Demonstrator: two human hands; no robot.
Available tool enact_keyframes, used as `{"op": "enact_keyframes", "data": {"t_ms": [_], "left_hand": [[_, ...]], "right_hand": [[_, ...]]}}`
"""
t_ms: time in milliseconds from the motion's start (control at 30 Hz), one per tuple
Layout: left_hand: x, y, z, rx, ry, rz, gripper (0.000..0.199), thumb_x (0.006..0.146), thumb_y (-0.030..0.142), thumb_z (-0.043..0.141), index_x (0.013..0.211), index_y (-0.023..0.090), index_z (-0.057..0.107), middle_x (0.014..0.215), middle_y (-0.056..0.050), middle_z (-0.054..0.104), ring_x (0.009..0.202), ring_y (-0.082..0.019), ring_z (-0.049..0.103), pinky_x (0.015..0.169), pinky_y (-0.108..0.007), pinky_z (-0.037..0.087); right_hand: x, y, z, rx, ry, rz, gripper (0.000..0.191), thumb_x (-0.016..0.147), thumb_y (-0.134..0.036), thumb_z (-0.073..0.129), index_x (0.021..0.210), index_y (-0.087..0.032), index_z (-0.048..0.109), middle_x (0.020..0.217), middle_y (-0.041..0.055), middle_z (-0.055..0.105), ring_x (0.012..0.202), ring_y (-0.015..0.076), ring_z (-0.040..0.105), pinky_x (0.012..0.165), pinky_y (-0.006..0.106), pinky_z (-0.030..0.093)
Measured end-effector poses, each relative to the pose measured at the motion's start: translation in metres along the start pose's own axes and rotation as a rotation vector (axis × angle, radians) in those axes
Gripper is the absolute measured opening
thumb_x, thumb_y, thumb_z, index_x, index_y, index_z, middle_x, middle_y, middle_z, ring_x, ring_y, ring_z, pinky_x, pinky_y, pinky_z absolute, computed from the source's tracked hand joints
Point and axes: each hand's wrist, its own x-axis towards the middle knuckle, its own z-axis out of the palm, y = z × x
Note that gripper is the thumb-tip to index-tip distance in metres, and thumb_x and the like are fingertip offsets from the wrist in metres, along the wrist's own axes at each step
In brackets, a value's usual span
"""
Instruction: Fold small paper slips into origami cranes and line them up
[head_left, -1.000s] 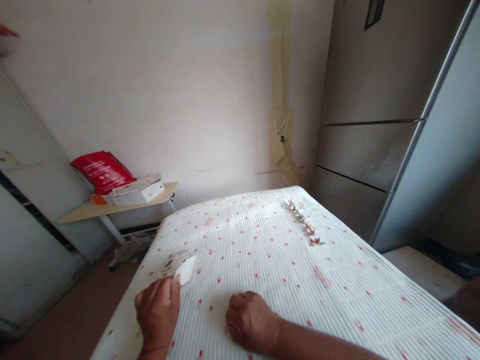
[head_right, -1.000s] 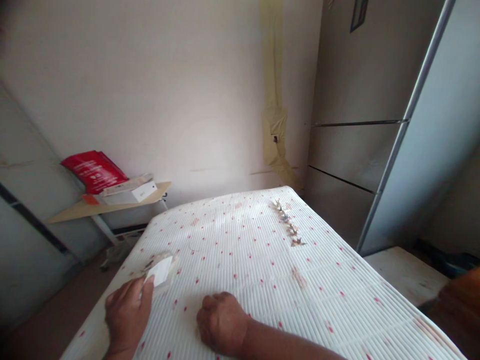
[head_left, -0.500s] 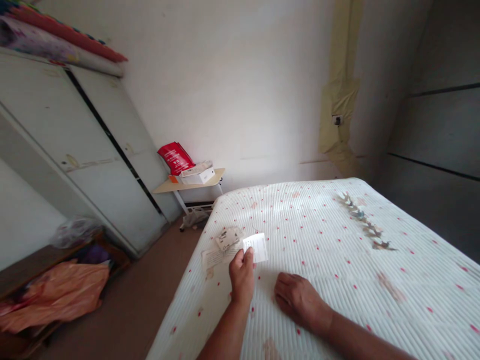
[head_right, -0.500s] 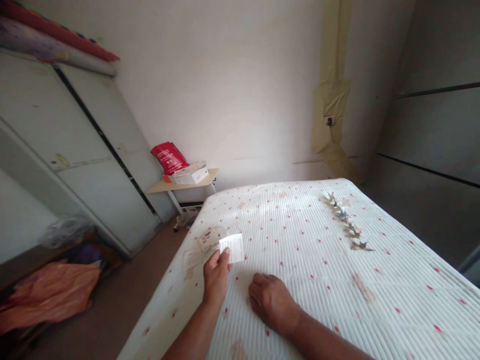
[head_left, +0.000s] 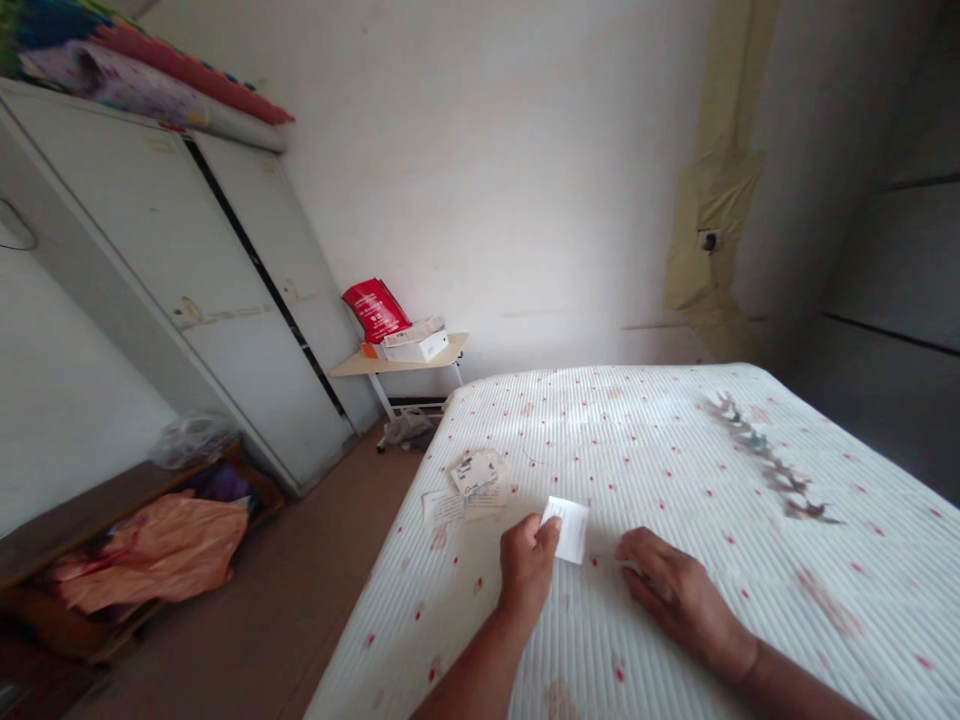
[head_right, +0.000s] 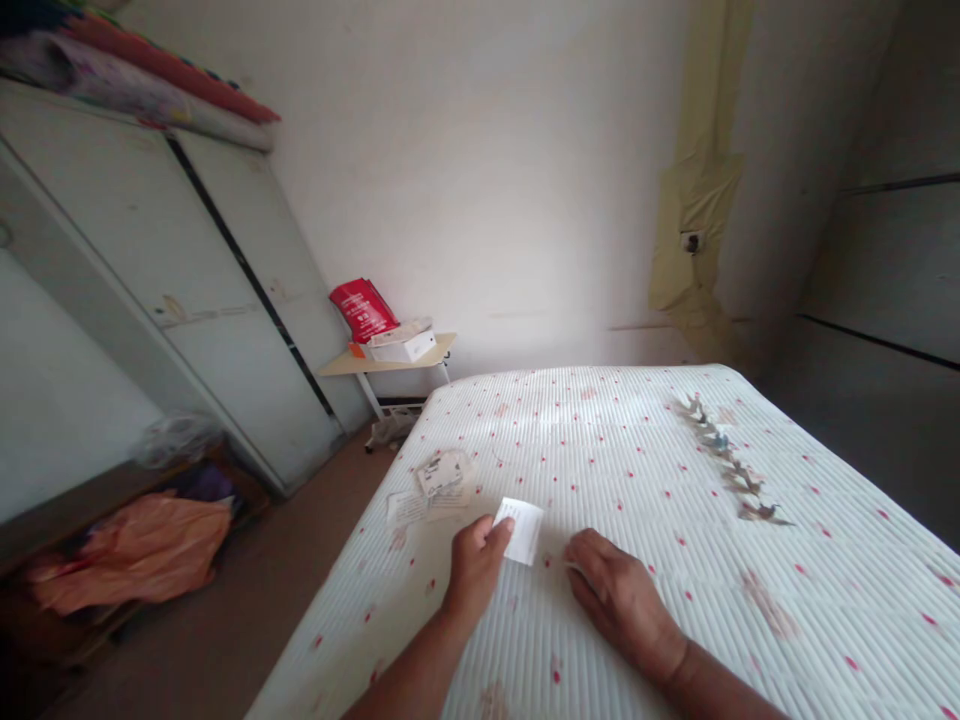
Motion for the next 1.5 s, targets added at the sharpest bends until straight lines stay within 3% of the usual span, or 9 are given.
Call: {"op": "enact_keyframes", "data": {"t_ms": [200, 400, 500, 567, 700, 800, 1133, 1400, 1500], "left_hand": [[0.006, -0.004, 0.001, -0.025, 0.034, 0.006, 0.040, 0.077, 0.044, 0.048, 0.051, 0.017, 0.034, 0.049, 0.006, 0.029, 0.050, -0.008, 0.030, 0.046, -0.020, 0.020], [0.028, 0.000, -0.039, -0.338, 0.303, -0.149, 0.034, 0.071, 0.046, 0.057, 0.058, 0.015, 0.049, 0.051, 0.004, 0.043, 0.052, -0.010, 0.040, 0.047, -0.020, 0.031], [0.030, 0.003, -0.049, -0.359, 0.319, -0.174, 0.039, 0.071, 0.051, 0.054, 0.062, 0.014, 0.055, 0.053, 0.001, 0.050, 0.053, -0.013, 0.046, 0.047, -0.022, 0.034], [0.027, 0.006, -0.044, -0.367, 0.283, -0.185, 0.039, 0.069, 0.051, 0.056, 0.062, 0.013, 0.055, 0.050, 0.002, 0.049, 0.050, -0.012, 0.045, 0.047, -0.021, 0.035], [0.017, 0.014, -0.016, -0.401, -0.050, -0.201, 0.040, 0.067, 0.051, 0.057, 0.055, 0.014, 0.051, 0.045, 0.004, 0.040, 0.042, -0.008, 0.037, 0.041, -0.019, 0.031], [0.009, 0.021, 0.002, -0.371, -0.182, -0.217, 0.040, 0.066, 0.052, 0.057, 0.053, 0.014, 0.051, 0.044, 0.005, 0.038, 0.041, -0.008, 0.036, 0.040, -0.019, 0.031], [0.001, 0.033, 0.017, -0.331, -0.324, -0.240, 0.037, 0.068, 0.049, 0.055, 0.058, 0.014, 0.055, 0.045, 0.004, 0.041, 0.041, -0.009, 0.039, 0.041, -0.020, 0.029], [-0.005, 0.021, 0.001, 0.081, -0.065, 0.189, 0.015, 0.077, 0.024, 0.049, 0.075, 0.016, 0.062, 0.073, -0.002, 0.059, 0.070, -0.014, 0.052, 0.066, -0.024, 0.040], [-0.015, 0.022, -0.009, 0.205, -0.123, 0.386, 0.015, 0.073, 0.013, 0.050, 0.078, 0.018, 0.063, 0.081, -0.004, 0.060, 0.084, -0.017, 0.053, 0.078, -0.028, 0.040]], "right_hand": [[-0.002, 0.015, -0.001, -0.035, 0.018, -0.025, 0.018, 0.088, -0.016, 0.037, 0.089, -0.018, 0.054, 0.085, 0.0071, 0.058, 0.076, 0.0150, 0.059, 0.067, 0.026, 0.050], [0.001, 0.008, 0.007, -0.066, -0.057, -0.043, 0.022, 0.087, -0.014, 0.035, 0.079, -0.017, 0.055, 0.078, 0.0060, 0.056, 0.068, 0.0137, 0.057, 0.062, 0.024, 0.048], [0.003, 0.008, 0.008, -0.071, -0.075, -0.031, 0.024, 0.086, -0.012, 0.033, 0.076, -0.017, 0.054, 0.075, 0.0051, 0.056, 0.065, 0.0134, 0.056, 0.059, 0.024, 0.047], [0.004, 0.007, 0.008, -0.057, -0.061, -0.027, 0.022, 0.085, -0.012, 0.034, 0.082, -0.017, 0.055, 0.077, 0.0057, 0.057, 0.067, 0.0139, 0.057, 0.060, 0.025, 0.049], [0.004, 0.007, 0.008, -0.047, 0.039, -0.034, 0.023, 0.086, -0.017, 0.040, 0.105, -0.019, 0.053, 0.098, 0.0095, 0.060, 0.088, 0.0167, 0.060, 0.075, 0.029, 0.053], [0.003, 0.005, 0.007, -0.104, 0.084, -0.071, 0.030, 0.084, -0.018, 0.043, 0.113, -0.020, 0.052, 0.110, 0.0108, 0.057, 0.100, 0.0183, 0.057, 0.082, 0.031, 0.051], [0.006, 0.010, -0.002, -0.243, 0.116, -0.127, 0.019, 0.083, -0.014, 0.046, 0.093, -0.019, 0.061, 0.110, 0.0104, 0.056, 0.097, 0.0213, 0.051, 0.079, 0.036, 0.044], [0.002, 0.008, -0.008, -0.321, -0.030, -0.159, 0.019, 0.087, -0.018, 0.045, 0.076, -0.017, 0.061, 0.088, 0.0066, 0.064, 0.079, 0.0180, 0.052, 0.078, 0.037, 0.033], [0.001, 0.008, -0.006, -0.302, -0.125, -0.083, 0.021, 0.087, -0.017, 0.045, 0.071, -0.017, 0.059, 0.075, 0.0050, 0.062, 0.073, 0.0163, 0.052, 0.074, 0.033, 0.033]]}}
